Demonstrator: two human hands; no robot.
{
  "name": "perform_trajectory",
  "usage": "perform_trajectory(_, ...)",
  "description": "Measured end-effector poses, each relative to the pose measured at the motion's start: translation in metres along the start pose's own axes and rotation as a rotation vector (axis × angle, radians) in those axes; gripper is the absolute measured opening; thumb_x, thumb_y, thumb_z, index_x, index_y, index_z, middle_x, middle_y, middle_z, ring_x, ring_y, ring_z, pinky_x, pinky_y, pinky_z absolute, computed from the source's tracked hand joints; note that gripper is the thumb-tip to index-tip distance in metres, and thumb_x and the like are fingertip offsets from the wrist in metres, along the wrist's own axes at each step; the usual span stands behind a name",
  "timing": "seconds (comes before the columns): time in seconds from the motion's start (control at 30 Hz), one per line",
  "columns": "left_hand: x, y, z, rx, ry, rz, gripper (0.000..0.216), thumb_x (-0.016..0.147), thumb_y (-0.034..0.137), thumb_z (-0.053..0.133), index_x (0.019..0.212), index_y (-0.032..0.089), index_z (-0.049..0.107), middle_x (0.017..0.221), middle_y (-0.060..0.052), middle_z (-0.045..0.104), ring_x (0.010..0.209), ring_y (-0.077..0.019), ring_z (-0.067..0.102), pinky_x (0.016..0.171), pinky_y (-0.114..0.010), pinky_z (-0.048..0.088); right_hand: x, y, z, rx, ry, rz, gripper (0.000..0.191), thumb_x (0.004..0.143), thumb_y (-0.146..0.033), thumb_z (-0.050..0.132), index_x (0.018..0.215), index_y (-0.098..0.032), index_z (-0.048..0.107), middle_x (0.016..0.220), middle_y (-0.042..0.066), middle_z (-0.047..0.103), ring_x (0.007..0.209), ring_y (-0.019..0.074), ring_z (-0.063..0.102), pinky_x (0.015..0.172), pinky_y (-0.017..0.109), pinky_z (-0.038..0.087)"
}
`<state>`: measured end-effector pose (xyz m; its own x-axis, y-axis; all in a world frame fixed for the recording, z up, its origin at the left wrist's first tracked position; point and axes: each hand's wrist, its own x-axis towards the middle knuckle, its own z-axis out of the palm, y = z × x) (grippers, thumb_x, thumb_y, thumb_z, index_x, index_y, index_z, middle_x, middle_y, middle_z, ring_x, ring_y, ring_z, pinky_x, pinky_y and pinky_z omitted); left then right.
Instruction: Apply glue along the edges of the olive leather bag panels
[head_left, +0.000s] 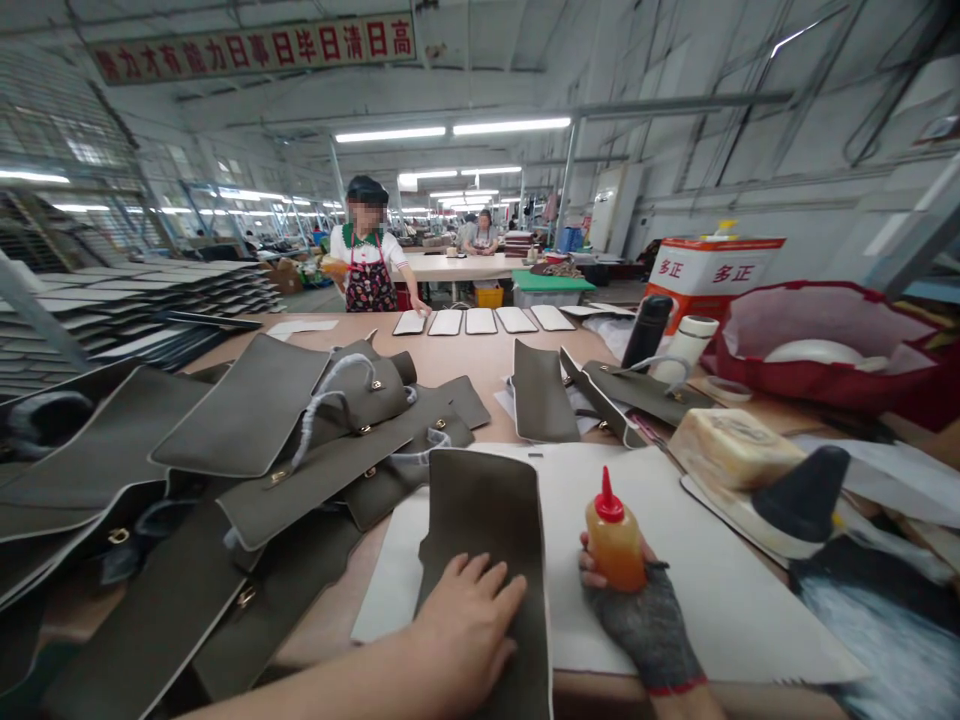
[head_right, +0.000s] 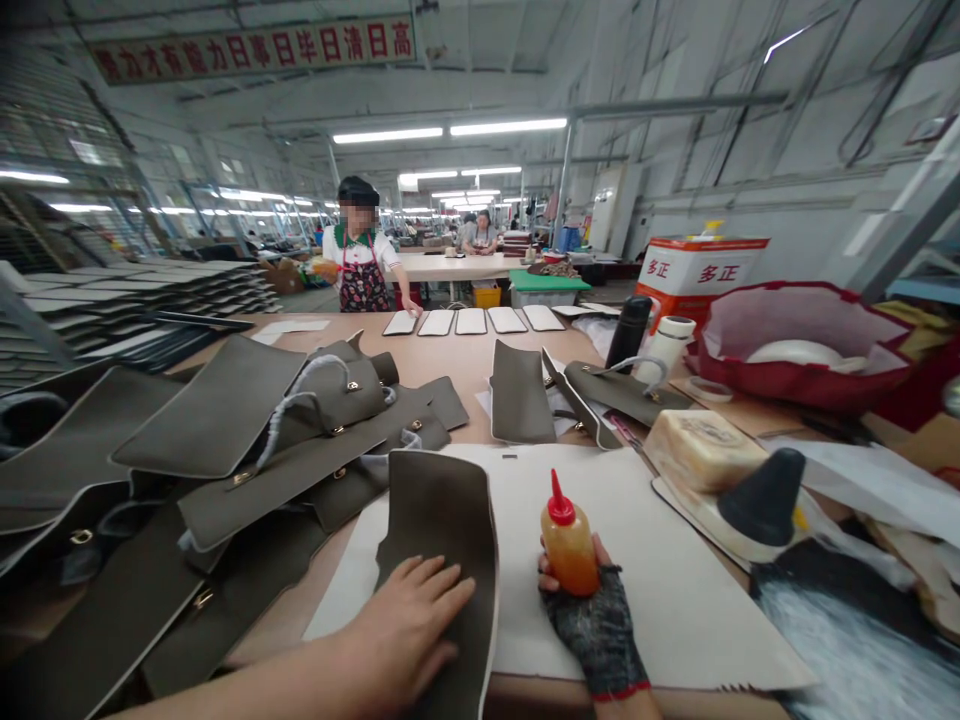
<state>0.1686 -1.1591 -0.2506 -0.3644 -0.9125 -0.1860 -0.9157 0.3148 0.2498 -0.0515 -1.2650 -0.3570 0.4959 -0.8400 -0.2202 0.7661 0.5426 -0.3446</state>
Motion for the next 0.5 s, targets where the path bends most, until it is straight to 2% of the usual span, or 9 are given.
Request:
perform_trajectory(0.07, 0.000, -0.001, 0.006, 0.032, -0.044, -0.062, 0.038, 0.081, 0.022, 0.040, 0.117, 0.015, 0.050, 0.110, -0.014, 0.058, 0.104, -0.0289, 0.051, 0.090, -0.046, 0.036, 0.000, 0.000, -0.001, 0.014, -0.004, 0.010, 0.034, 0.070, -0.034, 0.060, 0.100, -0.019, 0.056, 0.083, 0.008, 0.060, 0.066, 0.0165, 0.050, 0.048, 0.025, 0.039)
perform_trajectory(0.13, -0.001, -0.004, 0.007, -0.031, -0.059, -0.121, 0.043, 0.081, 0.031, 0.042, 0.121, 0.015, 0.046, 0.114, -0.015, 0.056, 0.105, -0.0291, 0.050, 0.090, -0.045, 0.038, 0.000, 0.000, -0.002, 0.025, -0.005, 0.020, 0.034, 0.070, -0.034, 0.060, 0.101, -0.019, 0.056, 0.083, 0.009, 0.060, 0.066, 0.0167, 0.050, 0.048, 0.024, 0.039)
perform_trajectory(0.23, -0.002, -0.002, 0.013, -0.157, -0.030, -0.227, 0.093, 0.063, 0.063, 0.052, 0.135, 0.013, 0.021, 0.137, -0.019, 0.027, 0.123, -0.0352, 0.029, 0.097, -0.048, 0.031, 0.002, 0.002, -0.003, 0.029, 0.004, 0.027, 0.032, 0.073, -0.037, 0.057, 0.099, -0.018, 0.056, 0.083, 0.010, 0.060, 0.066, 0.0174, 0.050, 0.049, 0.025, 0.039)
perform_trajectory(0.3, 0.005, 0.005, 0.030, -0.158, -0.022, -0.297, 0.113, 0.050, 0.071, 0.056, 0.137, 0.012, 0.014, 0.141, -0.020, 0.013, 0.126, -0.0397, 0.018, 0.098, -0.054, 0.027, 0.002, 0.002, -0.004, 0.033, 0.013, 0.022, 0.032, 0.073, -0.037, 0.056, 0.100, -0.018, 0.056, 0.084, 0.010, 0.060, 0.066, 0.0177, 0.051, 0.049, 0.026, 0.039)
perform_trajectory(0.37, 0.018, 0.016, 0.057, -0.124, 0.019, -0.342, 0.104, 0.055, 0.066, 0.056, 0.136, 0.015, 0.017, 0.141, -0.018, 0.012, 0.126, -0.0413, 0.014, 0.096, -0.060, 0.023, 0.003, 0.001, -0.007, 0.017, 0.028, 0.017, 0.033, 0.071, -0.036, 0.058, 0.100, -0.019, 0.055, 0.085, 0.009, 0.061, 0.065, 0.0177, 0.051, 0.049, 0.027, 0.039)
perform_trajectory(0.4, 0.026, 0.022, 0.072, -0.113, 0.053, -0.359, 0.088, 0.064, 0.060, 0.053, 0.135, 0.018, 0.022, 0.140, -0.017, 0.016, 0.126, -0.0407, 0.015, 0.095, -0.062, 0.021, 0.003, 0.000, -0.008, -0.013, 0.036, 0.013, 0.033, 0.070, -0.037, 0.059, 0.098, -0.020, 0.055, 0.084, 0.008, 0.061, 0.064, 0.0176, 0.051, 0.047, 0.027, 0.039)
perform_trajectory(0.47, 0.039, 0.033, 0.098, -0.106, 0.115, -0.387, 0.051, 0.081, 0.041, 0.039, 0.129, 0.023, 0.037, 0.134, -0.014, 0.032, 0.123, -0.0387, 0.026, 0.092, -0.066, 0.024, 0.005, -0.004, -0.010, -0.139, 0.025, -0.002, 0.034, 0.066, -0.044, 0.062, 0.091, -0.021, 0.056, 0.077, 0.007, 0.060, 0.057, 0.0173, 0.050, 0.042, 0.027, 0.037)
perform_trajectory(0.5, 0.043, 0.036, 0.107, -0.100, 0.140, -0.396, 0.042, 0.084, 0.033, 0.035, 0.124, 0.025, 0.045, 0.129, -0.014, 0.040, 0.119, -0.0378, 0.034, 0.089, -0.065, 0.029, 0.009, -0.005, -0.010, -0.223, -0.003, -0.006, 0.036, 0.064, -0.048, 0.063, 0.088, -0.021, 0.057, 0.072, 0.007, 0.059, 0.053, 0.0172, 0.049, 0.039, 0.027, 0.035)
